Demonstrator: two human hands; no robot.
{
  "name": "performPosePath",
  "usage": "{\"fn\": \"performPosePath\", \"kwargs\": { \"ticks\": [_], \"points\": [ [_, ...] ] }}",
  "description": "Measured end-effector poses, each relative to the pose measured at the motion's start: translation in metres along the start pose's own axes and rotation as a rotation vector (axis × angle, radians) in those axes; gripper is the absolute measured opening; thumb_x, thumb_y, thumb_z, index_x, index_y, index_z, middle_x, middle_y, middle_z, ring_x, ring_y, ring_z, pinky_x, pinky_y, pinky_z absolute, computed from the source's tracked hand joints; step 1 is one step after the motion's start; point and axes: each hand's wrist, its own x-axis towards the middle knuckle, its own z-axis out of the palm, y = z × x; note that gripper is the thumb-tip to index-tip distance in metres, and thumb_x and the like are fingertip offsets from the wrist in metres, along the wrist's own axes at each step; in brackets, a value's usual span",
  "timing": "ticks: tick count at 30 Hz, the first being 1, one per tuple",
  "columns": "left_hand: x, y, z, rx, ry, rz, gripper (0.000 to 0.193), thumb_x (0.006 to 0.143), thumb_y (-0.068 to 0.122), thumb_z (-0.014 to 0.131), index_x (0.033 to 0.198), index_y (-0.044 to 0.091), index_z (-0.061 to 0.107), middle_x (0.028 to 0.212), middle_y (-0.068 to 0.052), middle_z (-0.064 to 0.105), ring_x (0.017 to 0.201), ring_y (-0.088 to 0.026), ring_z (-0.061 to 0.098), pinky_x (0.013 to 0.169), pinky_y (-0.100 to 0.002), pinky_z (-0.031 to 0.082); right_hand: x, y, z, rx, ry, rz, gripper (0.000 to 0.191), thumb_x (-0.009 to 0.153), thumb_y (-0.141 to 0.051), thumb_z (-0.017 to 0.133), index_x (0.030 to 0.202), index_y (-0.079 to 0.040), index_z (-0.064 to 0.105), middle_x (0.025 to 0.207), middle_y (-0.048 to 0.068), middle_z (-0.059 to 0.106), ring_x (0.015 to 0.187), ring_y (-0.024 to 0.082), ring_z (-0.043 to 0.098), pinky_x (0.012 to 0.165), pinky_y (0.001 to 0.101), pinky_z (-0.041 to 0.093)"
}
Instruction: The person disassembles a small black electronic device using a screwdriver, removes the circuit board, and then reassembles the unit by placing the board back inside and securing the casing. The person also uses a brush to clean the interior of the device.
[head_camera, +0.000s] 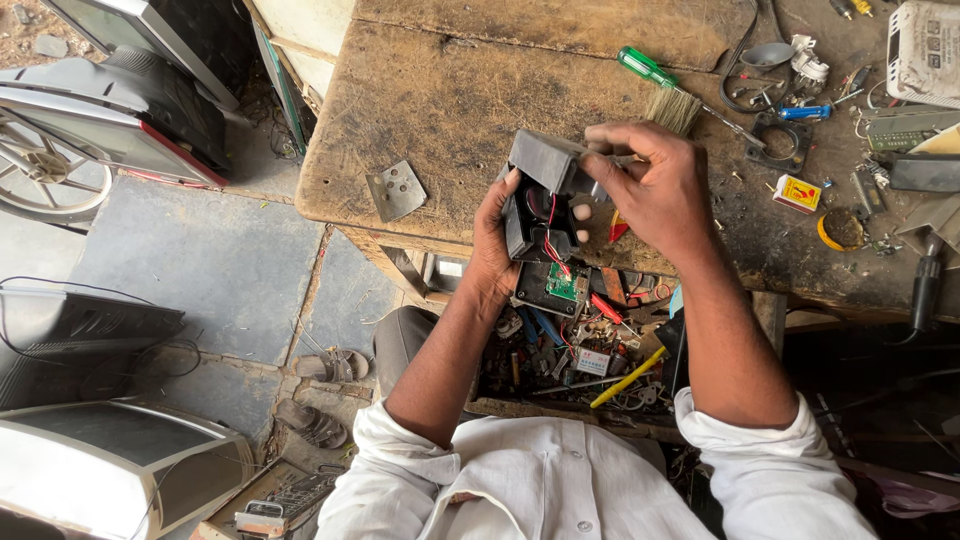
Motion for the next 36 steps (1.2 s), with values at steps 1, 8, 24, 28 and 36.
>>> {"fn": "performPosePath", "kwargs": {
  "ticks": [1, 8, 24, 28, 36],
  "points": [
    [0.000, 0.000, 0.000, 0.004, 0.013, -0.001, 0.064, 0.100, 0.047, 0.059, 0.140, -0.002, 0.052, 0.115, -0.024, 0.070, 0.097, -0.035, 0.075, 0.079, -0.050, 0.066, 0.001, 0.001, 0.001, -0.027, 0.015, 0.018, 0.026, 0.098, -0.009, 0.077, 0.122, -0.002, 0.071, 0.115, 0.016, 0.075, 0.103, 0.021, 0.076, 0.079, 0.0314, 0.065],
    [0.003, 0.002, 0.003, 0.040, 0.031, -0.002, 0.062, 0.101, 0.050, 0.059, 0.137, -0.001, 0.055, 0.112, -0.023, 0.069, 0.103, -0.038, 0.075, 0.078, -0.053, 0.065, 0.010, 0.002, 0.005, -0.150, 0.106, 0.112, 0.034, 0.097, -0.016, 0.078, 0.125, 0.000, 0.070, 0.108, 0.014, 0.078, 0.078, 0.018, 0.073, 0.060, 0.0309, 0.058],
    [0.001, 0.020, 0.017, 0.073, 0.080, -0.075, 0.059, 0.104, 0.051, 0.057, 0.131, -0.001, 0.058, 0.106, -0.020, 0.069, 0.085, -0.036, 0.076, 0.066, -0.050, 0.066, 0.046, 0.003, -0.007, 0.143, 0.050, 0.356, 0.032, 0.098, -0.030, 0.076, 0.107, 0.001, 0.076, 0.074, 0.005, 0.070, 0.050, 0.007, 0.058, 0.040, 0.0223, 0.043],
    [-0.006, 0.030, 0.019, 0.147, 0.054, -0.170, 0.065, 0.099, 0.055, 0.058, 0.127, -0.004, 0.061, 0.100, -0.028, 0.073, 0.069, -0.033, 0.074, 0.060, -0.041, 0.065, 0.047, 0.004, -0.012, 0.098, 0.041, 0.443, 0.025, 0.098, -0.024, 0.074, 0.104, 0.000, 0.076, 0.072, 0.004, 0.069, 0.048, 0.006, 0.058, 0.038, 0.0229, 0.043],
    [-0.013, 0.043, 0.018, 0.131, 0.023, -0.309, 0.062, 0.096, 0.054, 0.061, 0.118, -0.004, 0.065, 0.089, -0.022, 0.075, 0.059, -0.027, 0.070, 0.049, -0.033, 0.058, 0.029, 0.020, -0.015, 0.262, 0.068, 0.557, 0.022, 0.099, -0.019, 0.072, 0.095, 0.002, 0.073, 0.067, 0.004, 0.065, 0.046, 0.006, 0.054, 0.037, 0.0233, 0.040]
  ]
}}
